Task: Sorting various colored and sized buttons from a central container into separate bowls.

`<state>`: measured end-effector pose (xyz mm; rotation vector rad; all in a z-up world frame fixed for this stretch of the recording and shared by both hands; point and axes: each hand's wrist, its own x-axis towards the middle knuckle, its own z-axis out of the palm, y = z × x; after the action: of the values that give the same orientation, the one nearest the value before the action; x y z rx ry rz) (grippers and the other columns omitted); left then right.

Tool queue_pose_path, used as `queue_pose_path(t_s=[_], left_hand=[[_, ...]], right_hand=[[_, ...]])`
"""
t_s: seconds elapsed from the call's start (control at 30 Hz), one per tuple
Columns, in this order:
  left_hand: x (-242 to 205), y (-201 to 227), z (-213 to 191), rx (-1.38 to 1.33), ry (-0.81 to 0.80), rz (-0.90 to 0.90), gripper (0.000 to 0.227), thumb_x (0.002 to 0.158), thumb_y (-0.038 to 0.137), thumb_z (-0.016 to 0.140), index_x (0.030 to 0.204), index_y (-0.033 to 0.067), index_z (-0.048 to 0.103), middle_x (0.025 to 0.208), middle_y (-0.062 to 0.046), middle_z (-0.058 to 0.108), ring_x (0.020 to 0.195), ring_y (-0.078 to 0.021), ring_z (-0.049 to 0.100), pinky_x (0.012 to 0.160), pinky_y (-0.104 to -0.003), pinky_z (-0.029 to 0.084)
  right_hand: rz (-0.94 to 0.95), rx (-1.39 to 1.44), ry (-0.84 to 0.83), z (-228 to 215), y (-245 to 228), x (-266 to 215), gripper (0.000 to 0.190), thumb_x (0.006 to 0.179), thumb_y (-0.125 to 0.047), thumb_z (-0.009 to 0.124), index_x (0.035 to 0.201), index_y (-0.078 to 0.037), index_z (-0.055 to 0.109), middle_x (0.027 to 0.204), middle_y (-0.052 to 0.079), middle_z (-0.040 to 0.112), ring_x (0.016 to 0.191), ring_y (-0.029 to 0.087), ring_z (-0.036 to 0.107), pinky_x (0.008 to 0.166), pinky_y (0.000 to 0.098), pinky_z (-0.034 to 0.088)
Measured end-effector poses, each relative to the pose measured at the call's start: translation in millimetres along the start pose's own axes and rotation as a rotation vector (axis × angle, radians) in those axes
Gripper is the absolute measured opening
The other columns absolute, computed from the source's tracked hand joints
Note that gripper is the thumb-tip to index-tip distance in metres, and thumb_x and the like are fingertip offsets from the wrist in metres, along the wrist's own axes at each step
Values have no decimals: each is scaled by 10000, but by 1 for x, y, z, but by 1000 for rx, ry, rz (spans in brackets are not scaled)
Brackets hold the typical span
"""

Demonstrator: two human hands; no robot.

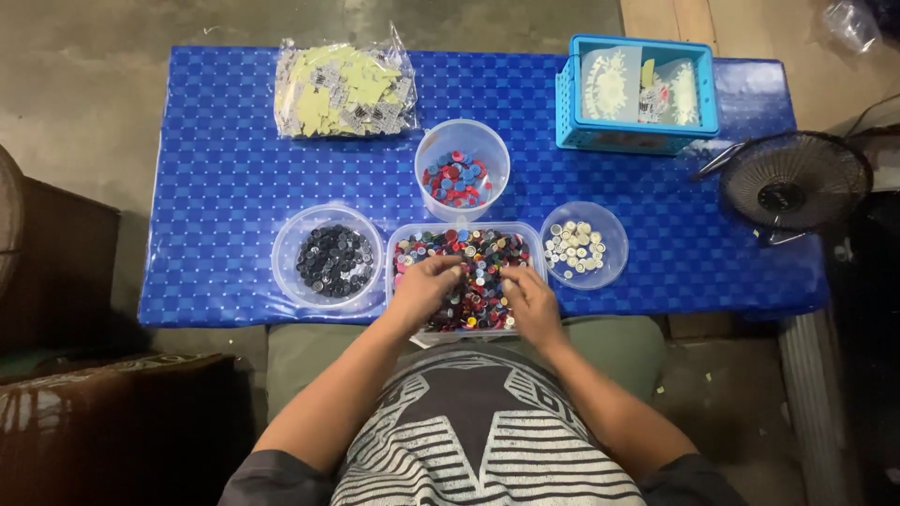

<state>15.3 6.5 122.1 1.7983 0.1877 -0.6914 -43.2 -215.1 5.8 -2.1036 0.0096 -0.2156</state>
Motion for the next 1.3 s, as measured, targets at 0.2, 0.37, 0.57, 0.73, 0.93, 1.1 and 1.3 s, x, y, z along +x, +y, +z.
queue_pose_path(t_s=[0.2,0.37,0.57,0.73,0.93,1.1,1.3], left_hand=[[51,-26,-4,398,149,156,348,895,259,631,1218,208,751,1045,-73,771,1026,-327,717,922,-438,556],[97,-65,30,498,99,213,340,904,265,649,1229,191,710,1053,-138,700,995,-400,700,893,-522,565],[95,-73,40,695,80,262,375,898,296,695,1232,151,608,1180,-145,611,1006,-435,695,887,-549,582],[101,-103,36,666,96,299,229,880,253,724,1066,142,650,1066,-114,640,993,-392,699,869,-491,580],[64,-85,20,244,78,44,257,946,318,654,1148,159,649,1122,-157,720,1149,-384,661,991,-490,522],[60,-84,10,347,210,194,185,924,284,675,1058,164,717,1034,-133,720,1046,-379,687,917,-493,547],[62,-93,15,429,162,145,208,917,230,639,1099,193,731,1109,-64,740,1133,-301,680,1014,-441,509]], right_hand=[[-96,-118,-98,12,6,48,262,996,-168,621,1224,-121,741,1135,80,718,1110,324,685,974,445,538],[-99,-321,-153,32,-2,67,320,923,-110,670,1229,-181,733,1053,33,675,1038,295,684,920,434,560],[-78,-554,-225,46,31,56,303,861,-275,731,1162,-284,702,980,-17,612,981,247,680,900,411,579],[154,-287,-270,27,15,38,186,895,-348,723,1055,-258,700,959,-5,653,948,266,709,856,406,579],[480,39,-203,21,36,20,69,942,-253,730,999,-214,723,745,-1,702,727,177,679,713,355,541],[169,-9,0,14,5,25,79,850,-123,811,904,-134,754,964,64,703,944,259,701,836,354,565],[466,-225,-348,6,-38,55,140,863,-299,751,967,-205,755,817,62,759,886,315,734,809,445,558]])
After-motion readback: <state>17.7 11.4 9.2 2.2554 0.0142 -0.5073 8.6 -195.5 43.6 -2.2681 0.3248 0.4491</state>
